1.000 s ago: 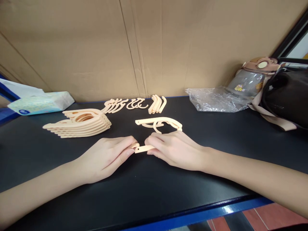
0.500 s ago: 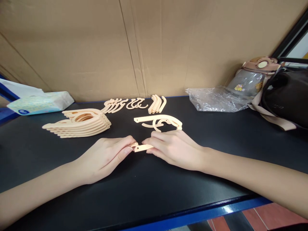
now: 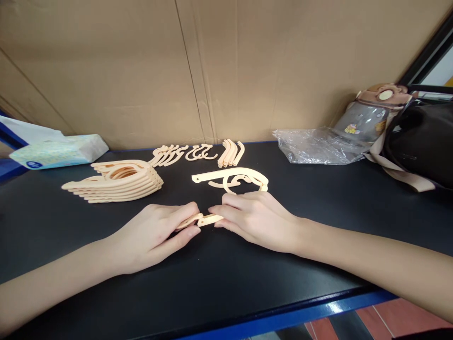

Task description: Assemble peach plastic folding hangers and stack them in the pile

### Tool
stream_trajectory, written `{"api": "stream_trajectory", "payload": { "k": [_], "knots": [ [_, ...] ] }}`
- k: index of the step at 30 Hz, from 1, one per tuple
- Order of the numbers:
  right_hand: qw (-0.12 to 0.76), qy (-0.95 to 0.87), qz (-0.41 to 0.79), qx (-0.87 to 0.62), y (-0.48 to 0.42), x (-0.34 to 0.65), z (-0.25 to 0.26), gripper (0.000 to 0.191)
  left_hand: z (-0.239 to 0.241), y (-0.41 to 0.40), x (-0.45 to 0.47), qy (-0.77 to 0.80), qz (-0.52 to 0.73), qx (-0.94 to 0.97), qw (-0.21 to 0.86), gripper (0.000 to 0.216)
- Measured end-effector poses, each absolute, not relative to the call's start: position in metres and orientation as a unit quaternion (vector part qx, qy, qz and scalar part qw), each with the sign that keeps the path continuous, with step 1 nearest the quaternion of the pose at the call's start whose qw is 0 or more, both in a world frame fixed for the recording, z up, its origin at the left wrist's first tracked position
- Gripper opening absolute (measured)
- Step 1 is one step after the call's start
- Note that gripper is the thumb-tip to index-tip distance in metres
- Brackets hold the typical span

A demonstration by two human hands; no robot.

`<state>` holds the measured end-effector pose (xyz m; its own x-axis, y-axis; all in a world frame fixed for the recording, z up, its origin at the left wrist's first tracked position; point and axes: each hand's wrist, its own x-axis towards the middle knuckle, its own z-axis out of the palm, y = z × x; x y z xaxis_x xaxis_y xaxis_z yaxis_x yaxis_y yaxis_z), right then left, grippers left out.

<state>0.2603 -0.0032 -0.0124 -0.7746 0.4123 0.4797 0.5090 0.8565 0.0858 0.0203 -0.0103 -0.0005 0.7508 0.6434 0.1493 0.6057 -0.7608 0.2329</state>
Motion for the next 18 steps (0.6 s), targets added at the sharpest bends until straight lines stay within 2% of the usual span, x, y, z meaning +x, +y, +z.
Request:
{"api": "stream_trajectory", "payload": {
  "k": [9, 18],
  "knots": [
    [0.221, -0.941, -0.096, -0.239, -0.0024, 0.2604, -0.013, 0.03, -0.0044, -0.0059, 0.0238, 0.303, 0.112, 0.946, -0.014, 0.039],
    [0.212, -0.946, -0.072, -0.234, -0.0017, 0.2616, -0.0142, 0.031, -0.0025, -0.0067, 0.0242, 0.287, 0.071, 0.953, -0.066, 0.038]
  ]
}}
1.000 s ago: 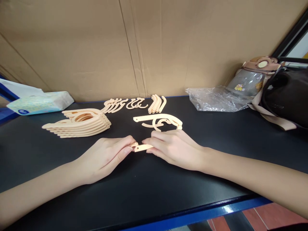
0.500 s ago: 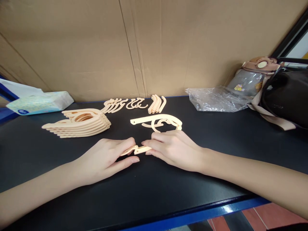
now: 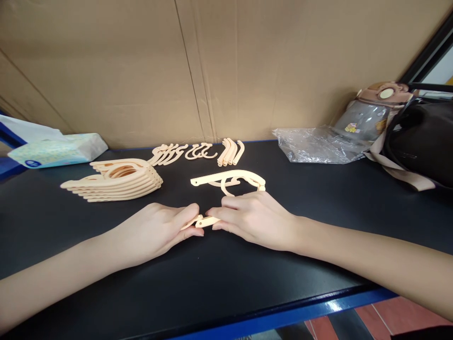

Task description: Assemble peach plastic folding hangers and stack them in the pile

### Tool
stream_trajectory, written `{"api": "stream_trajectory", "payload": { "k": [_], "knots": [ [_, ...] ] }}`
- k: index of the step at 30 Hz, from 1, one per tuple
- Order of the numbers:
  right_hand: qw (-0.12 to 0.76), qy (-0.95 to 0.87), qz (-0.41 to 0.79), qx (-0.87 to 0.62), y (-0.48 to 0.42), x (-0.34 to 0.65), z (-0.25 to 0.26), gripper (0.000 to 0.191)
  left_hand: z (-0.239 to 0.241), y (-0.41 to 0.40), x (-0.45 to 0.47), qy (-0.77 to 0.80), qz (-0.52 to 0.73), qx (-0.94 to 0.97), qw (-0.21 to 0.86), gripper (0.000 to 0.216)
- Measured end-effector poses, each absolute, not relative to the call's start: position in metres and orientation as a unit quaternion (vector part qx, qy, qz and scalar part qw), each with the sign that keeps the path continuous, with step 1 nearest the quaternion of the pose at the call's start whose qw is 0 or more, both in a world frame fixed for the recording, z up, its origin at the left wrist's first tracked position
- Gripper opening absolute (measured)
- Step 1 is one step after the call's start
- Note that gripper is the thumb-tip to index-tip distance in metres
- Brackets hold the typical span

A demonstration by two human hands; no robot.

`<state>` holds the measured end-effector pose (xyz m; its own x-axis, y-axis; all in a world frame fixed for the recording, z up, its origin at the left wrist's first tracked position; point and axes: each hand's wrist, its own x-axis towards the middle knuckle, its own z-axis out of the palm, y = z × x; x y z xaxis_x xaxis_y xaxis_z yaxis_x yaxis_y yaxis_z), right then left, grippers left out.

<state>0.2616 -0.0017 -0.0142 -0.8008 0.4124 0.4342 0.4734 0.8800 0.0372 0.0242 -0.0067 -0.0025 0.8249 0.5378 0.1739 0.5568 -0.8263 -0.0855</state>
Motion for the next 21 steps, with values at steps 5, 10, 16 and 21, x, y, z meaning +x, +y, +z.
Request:
{"api": "stream_trajectory", "payload": {
  "k": [5, 10, 16, 21],
  "knots": [
    [0.197, -0.949, -0.066, -0.237, -0.0019, 0.2612, -0.0142, 0.034, -0.0032, -0.007, 0.0231, -0.282, -0.057, -0.954, 0.083, 0.033],
    [0.182, -0.952, -0.045, -0.241, -0.0017, 0.2615, -0.0152, 0.034, -0.0026, -0.0059, 0.0226, -0.257, -0.078, -0.955, 0.129, 0.033],
    [0.175, -0.955, -0.029, -0.239, -0.0017, 0.2609, -0.0133, 0.037, -0.0024, -0.0048, 0.0204, -0.247, -0.069, -0.955, 0.152, 0.035],
    [0.176, -0.955, -0.009, -0.237, -0.001, 0.2607, -0.0128, 0.04, -0.0035, -0.0026, 0.0191, -0.224, -0.063, -0.947, 0.22, 0.042]
  ]
}}
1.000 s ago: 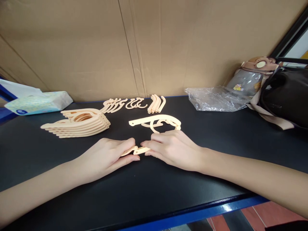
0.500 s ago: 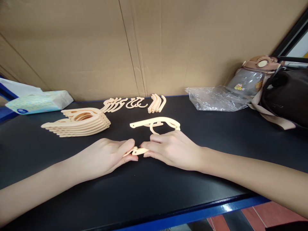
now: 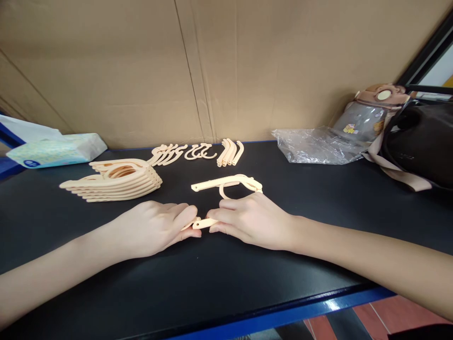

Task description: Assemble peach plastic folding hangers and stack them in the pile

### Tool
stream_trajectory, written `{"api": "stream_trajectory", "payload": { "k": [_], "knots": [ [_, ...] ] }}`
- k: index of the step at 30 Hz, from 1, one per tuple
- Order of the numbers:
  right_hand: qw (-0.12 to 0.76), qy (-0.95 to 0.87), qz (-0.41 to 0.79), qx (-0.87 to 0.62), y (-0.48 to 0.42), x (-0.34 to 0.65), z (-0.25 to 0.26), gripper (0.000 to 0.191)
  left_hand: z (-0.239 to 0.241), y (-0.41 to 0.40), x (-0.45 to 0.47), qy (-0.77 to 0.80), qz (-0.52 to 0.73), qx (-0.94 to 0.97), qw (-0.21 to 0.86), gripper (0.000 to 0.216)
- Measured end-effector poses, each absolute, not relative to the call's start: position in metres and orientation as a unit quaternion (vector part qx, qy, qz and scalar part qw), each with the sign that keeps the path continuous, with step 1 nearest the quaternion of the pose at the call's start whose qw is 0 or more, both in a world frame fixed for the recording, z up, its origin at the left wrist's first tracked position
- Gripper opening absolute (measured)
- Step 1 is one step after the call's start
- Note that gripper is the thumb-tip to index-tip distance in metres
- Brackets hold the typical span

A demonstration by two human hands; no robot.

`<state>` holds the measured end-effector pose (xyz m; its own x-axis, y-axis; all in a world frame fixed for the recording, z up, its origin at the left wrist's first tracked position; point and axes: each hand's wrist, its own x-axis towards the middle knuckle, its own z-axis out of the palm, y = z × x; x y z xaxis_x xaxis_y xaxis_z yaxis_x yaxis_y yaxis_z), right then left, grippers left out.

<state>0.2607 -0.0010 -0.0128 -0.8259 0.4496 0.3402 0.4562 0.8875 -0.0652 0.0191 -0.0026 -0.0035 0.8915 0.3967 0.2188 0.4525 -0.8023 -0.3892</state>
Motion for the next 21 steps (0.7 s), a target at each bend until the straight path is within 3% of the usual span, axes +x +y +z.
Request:
{"api": "stream_trajectory", "payload": {
  "k": [21],
  "knots": [
    [0.19, -0.945, 0.117, -0.24, -0.0018, 0.2568, -0.0088, 0.034, 0.001, -0.0054, 0.0181, -0.172, -0.046, -0.917, 0.358, 0.04]
  ]
}}
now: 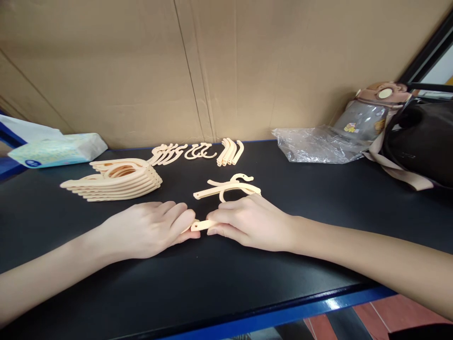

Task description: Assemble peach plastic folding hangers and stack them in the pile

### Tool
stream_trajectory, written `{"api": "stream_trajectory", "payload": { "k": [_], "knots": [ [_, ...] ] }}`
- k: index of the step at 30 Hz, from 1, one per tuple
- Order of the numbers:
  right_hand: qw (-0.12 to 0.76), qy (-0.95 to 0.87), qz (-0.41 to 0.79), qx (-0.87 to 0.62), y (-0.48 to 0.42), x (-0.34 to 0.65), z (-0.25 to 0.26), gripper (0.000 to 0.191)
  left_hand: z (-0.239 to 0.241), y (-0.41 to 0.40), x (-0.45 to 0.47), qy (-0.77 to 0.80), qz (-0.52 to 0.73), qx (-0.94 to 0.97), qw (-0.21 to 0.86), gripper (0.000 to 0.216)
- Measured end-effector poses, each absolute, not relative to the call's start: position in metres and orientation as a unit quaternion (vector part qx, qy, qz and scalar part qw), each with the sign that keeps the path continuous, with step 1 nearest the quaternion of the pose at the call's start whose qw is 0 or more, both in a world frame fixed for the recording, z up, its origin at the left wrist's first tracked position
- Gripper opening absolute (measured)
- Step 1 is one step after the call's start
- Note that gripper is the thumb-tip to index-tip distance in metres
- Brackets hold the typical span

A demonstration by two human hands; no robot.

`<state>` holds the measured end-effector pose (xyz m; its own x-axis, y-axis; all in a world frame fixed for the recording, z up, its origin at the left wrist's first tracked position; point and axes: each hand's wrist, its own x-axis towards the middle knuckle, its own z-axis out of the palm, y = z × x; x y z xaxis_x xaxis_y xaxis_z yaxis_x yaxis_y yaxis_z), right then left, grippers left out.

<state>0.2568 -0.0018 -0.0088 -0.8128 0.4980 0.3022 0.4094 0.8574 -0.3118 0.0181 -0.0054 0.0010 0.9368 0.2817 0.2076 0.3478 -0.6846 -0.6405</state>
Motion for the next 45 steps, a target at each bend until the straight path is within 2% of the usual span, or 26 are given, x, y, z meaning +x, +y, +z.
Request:
{"api": "stream_trajectory", "payload": {
  "k": [13, 29, 38, 45],
  "knots": [
    [0.176, -0.953, 0.057, -0.241, -0.0015, 0.2578, -0.0111, 0.033, 0.001, -0.0044, 0.0172, -0.161, -0.096, -0.923, 0.335, 0.036],
    [0.177, -0.953, 0.057, -0.238, -0.0008, 0.258, -0.0123, 0.033, 0.0026, -0.0051, 0.0174, -0.147, -0.107, -0.918, 0.351, 0.035],
    [0.187, -0.95, 0.057, -0.244, -0.0014, 0.2582, -0.0112, 0.033, -0.0003, -0.0058, 0.0194, -0.197, -0.119, -0.936, 0.268, 0.039],
    [0.198, -0.947, 0.064, -0.245, -0.0021, 0.2577, -0.0112, 0.035, -0.0014, -0.0065, 0.0201, -0.207, -0.116, -0.938, 0.252, 0.038]
  ]
}}
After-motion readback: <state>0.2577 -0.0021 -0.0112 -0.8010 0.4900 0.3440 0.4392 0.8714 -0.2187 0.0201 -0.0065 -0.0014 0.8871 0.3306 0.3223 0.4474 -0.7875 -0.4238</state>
